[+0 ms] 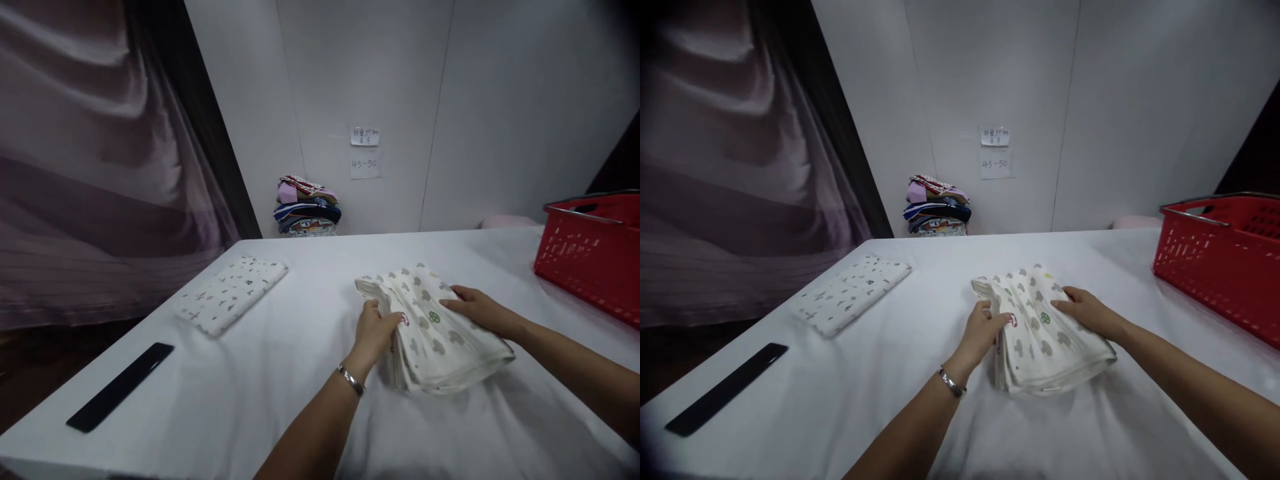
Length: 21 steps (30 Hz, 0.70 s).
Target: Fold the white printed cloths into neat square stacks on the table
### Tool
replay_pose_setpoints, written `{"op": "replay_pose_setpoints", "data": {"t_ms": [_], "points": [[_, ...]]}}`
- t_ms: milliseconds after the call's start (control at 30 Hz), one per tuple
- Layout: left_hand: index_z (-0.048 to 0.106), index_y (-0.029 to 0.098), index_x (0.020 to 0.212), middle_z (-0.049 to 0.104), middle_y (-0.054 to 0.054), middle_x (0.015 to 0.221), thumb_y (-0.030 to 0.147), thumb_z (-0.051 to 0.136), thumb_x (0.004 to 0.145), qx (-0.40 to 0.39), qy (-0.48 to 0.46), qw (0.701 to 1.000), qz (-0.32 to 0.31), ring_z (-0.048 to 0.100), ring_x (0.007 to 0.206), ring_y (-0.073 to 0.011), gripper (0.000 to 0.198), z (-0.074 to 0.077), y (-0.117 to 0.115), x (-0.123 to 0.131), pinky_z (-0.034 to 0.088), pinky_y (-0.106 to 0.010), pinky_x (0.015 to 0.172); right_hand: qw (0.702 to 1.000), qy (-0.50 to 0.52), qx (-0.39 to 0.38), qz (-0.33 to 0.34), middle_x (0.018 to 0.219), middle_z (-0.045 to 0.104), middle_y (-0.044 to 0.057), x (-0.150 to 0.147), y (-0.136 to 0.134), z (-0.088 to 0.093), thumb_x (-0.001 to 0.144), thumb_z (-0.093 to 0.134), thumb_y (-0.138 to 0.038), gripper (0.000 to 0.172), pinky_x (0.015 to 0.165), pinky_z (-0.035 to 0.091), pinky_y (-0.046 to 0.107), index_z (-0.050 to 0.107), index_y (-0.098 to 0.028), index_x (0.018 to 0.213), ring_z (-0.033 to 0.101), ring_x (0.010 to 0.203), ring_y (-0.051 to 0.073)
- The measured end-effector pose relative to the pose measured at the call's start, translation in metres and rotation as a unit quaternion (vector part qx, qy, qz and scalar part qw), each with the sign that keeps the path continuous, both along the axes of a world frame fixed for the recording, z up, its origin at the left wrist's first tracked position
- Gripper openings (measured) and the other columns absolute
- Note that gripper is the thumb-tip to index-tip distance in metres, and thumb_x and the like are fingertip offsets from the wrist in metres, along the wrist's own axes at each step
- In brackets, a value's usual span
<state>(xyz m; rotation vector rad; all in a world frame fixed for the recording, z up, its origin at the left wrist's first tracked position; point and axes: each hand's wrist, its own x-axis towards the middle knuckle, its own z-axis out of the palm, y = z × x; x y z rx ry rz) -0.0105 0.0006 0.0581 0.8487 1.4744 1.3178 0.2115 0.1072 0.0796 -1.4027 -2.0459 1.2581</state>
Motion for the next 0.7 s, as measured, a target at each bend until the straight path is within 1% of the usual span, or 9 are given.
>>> {"op": "replay_pose_setpoints", "data": {"t_ms": [67,133,200,233,300,400,500,567,700], "points": [[0.051,0.020,0.104,0.065,-0.005,0.092,0.032,0.076,0.063,0.019,0.060,0.998,-0.003,0.059,0.087,-0.0212,0.049,0.005,0.004,0.008,0.043,-0.028,0.075,0.986,-0.084,0.142,0.015,0.108,0.066,0.006,-0.008,-0.010,0.007,0.080,0.051,-0.051,0.043,0.086,0.049,0.040,0.056,-0.022,0.111,0.060,0.099,0.029],[0.049,0.020,0.106,0.064,-0.006,0.095,0.032,0.075,0.063,0.038,0.092,0.995,-0.009,0.059,0.090,-0.0222,0.051,0.008,0.006,0.017,0.042,-0.029,0.078,0.955,-0.151,0.254,0.024,0.114,0.063,0.009,-0.015,-0.024,0.010,0.083,0.046,-0.048,0.045,0.089,0.046,0.041,0.053,-0.022,0.119,0.058,0.103,0.029],[0.048,0.020,0.107,0.064,-0.007,0.098,0.032,0.075,0.064,0.054,0.096,0.994,-0.021,0.059,0.092,-0.0226,0.052,0.010,0.008,0.025,0.042,-0.029,0.079,0.925,-0.195,0.323,0.041,0.118,0.061,0.011,-0.021,-0.039,0.012,0.086,0.041,-0.046,0.048,0.089,0.045,0.042,0.048,-0.021,0.127,0.057,0.104,0.029],[0.047,0.020,0.107,0.064,-0.008,0.098,0.033,0.074,0.064,0.060,0.093,0.993,-0.029,0.059,0.092,-0.0224,0.052,0.010,0.009,0.028,0.043,-0.029,0.079,0.916,-0.208,0.339,0.049,0.117,0.060,0.012,-0.022,-0.046,0.014,0.087,0.039,-0.045,0.048,0.088,0.045,0.042,0.046,-0.021,0.128,0.058,0.103,0.028],[0.047,0.020,0.107,0.064,-0.007,0.096,0.036,0.073,0.066,0.071,0.081,0.993,-0.046,0.061,0.089,-0.0214,0.051,0.012,0.010,0.032,0.044,-0.029,0.077,0.915,-0.215,0.336,0.056,0.113,0.062,0.012,-0.024,-0.057,0.020,0.088,0.037,-0.044,0.047,0.085,0.046,0.040,0.046,-0.020,0.128,0.059,0.100,0.027],[0.045,0.019,0.109,0.064,-0.007,0.092,0.044,0.071,0.067,0.077,0.034,0.994,-0.075,0.062,0.078,-0.0195,0.055,0.015,0.016,0.037,0.048,-0.029,0.068,0.936,-0.181,0.296,0.060,0.111,0.062,0.012,-0.020,-0.063,0.036,0.084,0.047,-0.049,0.052,0.084,0.045,0.037,0.049,-0.018,0.125,0.059,0.099,0.027],[0.042,0.018,0.114,0.062,-0.005,0.087,0.053,0.067,0.069,0.064,-0.037,0.991,-0.116,0.061,0.069,-0.0171,0.062,0.021,0.021,0.046,0.050,-0.029,0.059,0.952,-0.157,0.252,0.075,0.111,0.062,0.010,-0.012,-0.063,0.054,0.072,0.061,-0.057,0.063,0.083,0.045,0.036,0.050,-0.020,0.122,0.058,0.098,0.027],[0.040,0.017,0.118,0.060,-0.003,0.082,0.056,0.068,0.067,0.056,-0.079,0.987,-0.130,0.060,0.066,-0.0160,0.069,0.026,0.021,0.055,0.051,-0.029,0.057,0.956,-0.169,0.232,0.062,0.111,0.060,0.010,-0.007,-0.062,0.061,0.064,0.067,-0.059,0.072,0.084,0.044,0.037,0.049,-0.020,0.122,0.057,0.099,0.028],[0.039,0.017,0.123,0.060,-0.004,0.082,0.058,0.070,0.063,0.082,-0.122,0.977,-0.155,0.062,0.073,-0.0187,0.078,0.038,0.014,0.074,0.052,-0.030,0.060,0.951,-0.207,0.228,0.018,0.110,0.058,0.013,0.003,-0.063,0.069,0.052,0.075,-0.057,0.085,0.085,0.043,0.040,0.047,-0.016,0.122,0.056,0.099,0.030]]}}
